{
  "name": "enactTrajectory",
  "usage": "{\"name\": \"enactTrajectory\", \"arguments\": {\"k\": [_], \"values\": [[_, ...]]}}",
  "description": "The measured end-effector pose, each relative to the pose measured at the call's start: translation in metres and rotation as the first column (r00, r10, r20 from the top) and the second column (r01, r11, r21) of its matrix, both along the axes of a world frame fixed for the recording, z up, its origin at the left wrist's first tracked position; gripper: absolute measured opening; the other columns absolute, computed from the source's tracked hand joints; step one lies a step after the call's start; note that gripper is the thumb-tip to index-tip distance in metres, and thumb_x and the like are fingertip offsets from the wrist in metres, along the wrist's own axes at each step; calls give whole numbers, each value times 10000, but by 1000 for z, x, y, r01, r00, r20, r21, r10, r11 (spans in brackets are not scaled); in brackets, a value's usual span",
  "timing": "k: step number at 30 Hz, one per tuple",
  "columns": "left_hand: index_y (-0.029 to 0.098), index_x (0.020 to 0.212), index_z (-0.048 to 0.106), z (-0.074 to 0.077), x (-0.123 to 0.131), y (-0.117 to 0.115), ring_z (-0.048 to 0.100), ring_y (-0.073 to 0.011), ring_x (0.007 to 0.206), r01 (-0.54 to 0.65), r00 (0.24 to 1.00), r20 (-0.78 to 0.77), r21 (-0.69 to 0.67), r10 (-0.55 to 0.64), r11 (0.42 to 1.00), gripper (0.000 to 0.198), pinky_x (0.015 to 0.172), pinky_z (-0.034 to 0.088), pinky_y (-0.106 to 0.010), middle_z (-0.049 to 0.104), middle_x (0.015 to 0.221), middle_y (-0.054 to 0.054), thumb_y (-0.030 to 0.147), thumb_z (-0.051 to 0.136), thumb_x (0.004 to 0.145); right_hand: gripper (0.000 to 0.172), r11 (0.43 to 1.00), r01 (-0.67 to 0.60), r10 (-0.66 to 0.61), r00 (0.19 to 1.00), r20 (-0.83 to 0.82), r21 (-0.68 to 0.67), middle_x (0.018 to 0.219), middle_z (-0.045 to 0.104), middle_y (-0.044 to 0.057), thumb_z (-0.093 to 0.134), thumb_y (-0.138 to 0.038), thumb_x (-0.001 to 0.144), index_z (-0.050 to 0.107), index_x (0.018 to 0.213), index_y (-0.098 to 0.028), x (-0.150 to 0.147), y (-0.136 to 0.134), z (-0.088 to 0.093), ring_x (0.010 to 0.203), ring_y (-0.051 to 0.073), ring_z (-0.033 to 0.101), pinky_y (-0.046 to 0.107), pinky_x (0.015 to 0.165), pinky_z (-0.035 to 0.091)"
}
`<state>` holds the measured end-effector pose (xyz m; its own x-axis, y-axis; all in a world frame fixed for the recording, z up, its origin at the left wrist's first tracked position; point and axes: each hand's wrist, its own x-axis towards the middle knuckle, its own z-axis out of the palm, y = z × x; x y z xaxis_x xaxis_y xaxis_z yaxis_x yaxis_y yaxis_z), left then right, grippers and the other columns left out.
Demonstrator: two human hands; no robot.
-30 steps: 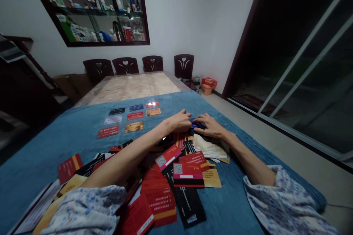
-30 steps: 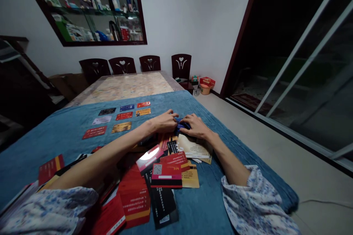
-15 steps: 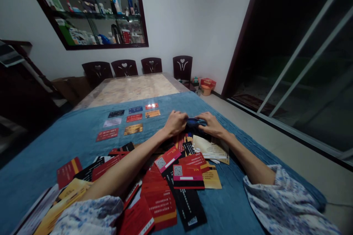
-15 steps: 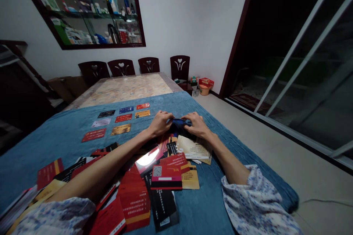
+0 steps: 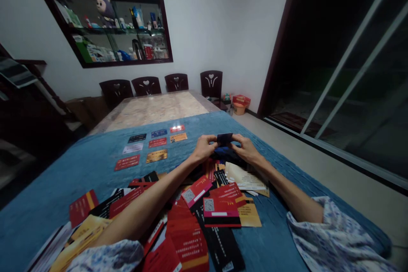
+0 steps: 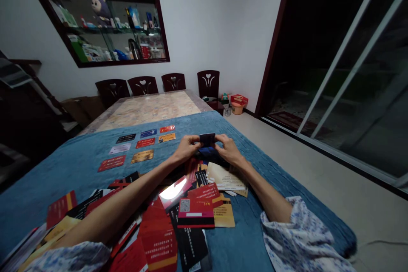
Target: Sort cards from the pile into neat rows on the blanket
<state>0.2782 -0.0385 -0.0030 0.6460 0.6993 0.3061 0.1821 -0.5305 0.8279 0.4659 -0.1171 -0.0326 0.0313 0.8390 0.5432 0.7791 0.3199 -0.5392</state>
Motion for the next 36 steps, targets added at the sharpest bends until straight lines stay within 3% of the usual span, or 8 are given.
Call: {"name": "enactTrajectory", "arguments": {"k": [7, 13, 17, 21, 26, 36], "values": [[134, 896, 746, 5, -9, -3, 675, -194, 900, -87, 996, -16, 113, 90, 990, 206, 887, 517, -314, 760, 927, -35, 118, 603, 748, 255, 989, 120, -130, 984, 124, 85, 949, 699, 97, 484, -251, 908, 685, 1061, -220, -6, -2, 1, 938, 260, 578, 418, 863, 443], [206, 1146, 669, 11, -13, -11, 636, -227, 1016, -154, 977, -91, 325, 193, 933, 394, 984, 475, -390, 737, 987, -40, 99, 581, 777, 330, 985, 152, -171, 929, 328, 82, 990, 699, 104, 417, -246, 957, 690, 1142, -237, -7, -8, 7, 984, 282, 513, 428, 870, 368], [220, 1307, 566, 13, -13, -18, 588, -239, 1045, -84, 944, -252, 446, 214, 891, 540, 972, 458, -399, 703, 1016, -56, 63, 522, 793, 346, 983, 175, -180, 885, 429, 52, 985, 688, 110, 408, -237, 969, 691, 1167, -244, -8, -10, 7, 983, 281, 493, 417, 857, 351], [221, 1340, 523, 11, -14, -23, 555, -264, 1064, 5, 884, -401, 519, 238, 855, 574, 954, 433, -413, 686, 1089, -86, 46, 505, 794, 333, 981, 185, -193, 857, 478, 65, 982, 688, 107, 431, -234, 970, 686, 1184, -236, -8, -9, 4, 973, 271, 494, 404, 830, 355], [239, 1318, 509, 5, -14, -21, 552, -274, 1026, 37, 828, -484, 552, 284, 833, 549, 904, 424, -397, 690, 1081, -83, 69, 504, 796, 321, 977, 191, -211, 852, 479, 92, 970, 691, 103, 429, -234, 973, 686, 1166, -215, -9, -9, 2, 956, 263, 500, 393, 812, 362], [228, 1293, 511, 6, -12, -22, 587, -277, 999, 0, 821, -491, 513, 293, 858, 526, 903, 427, -400, 699, 1022, -77, 66, 471, 795, 427, 978, 193, -204, 856, 475, 73, 1086, 650, 116, 536, -283, 888, 560, 1310, -225, -10, -10, 1, 994, 286, 498, 390, 814, 367]]}}
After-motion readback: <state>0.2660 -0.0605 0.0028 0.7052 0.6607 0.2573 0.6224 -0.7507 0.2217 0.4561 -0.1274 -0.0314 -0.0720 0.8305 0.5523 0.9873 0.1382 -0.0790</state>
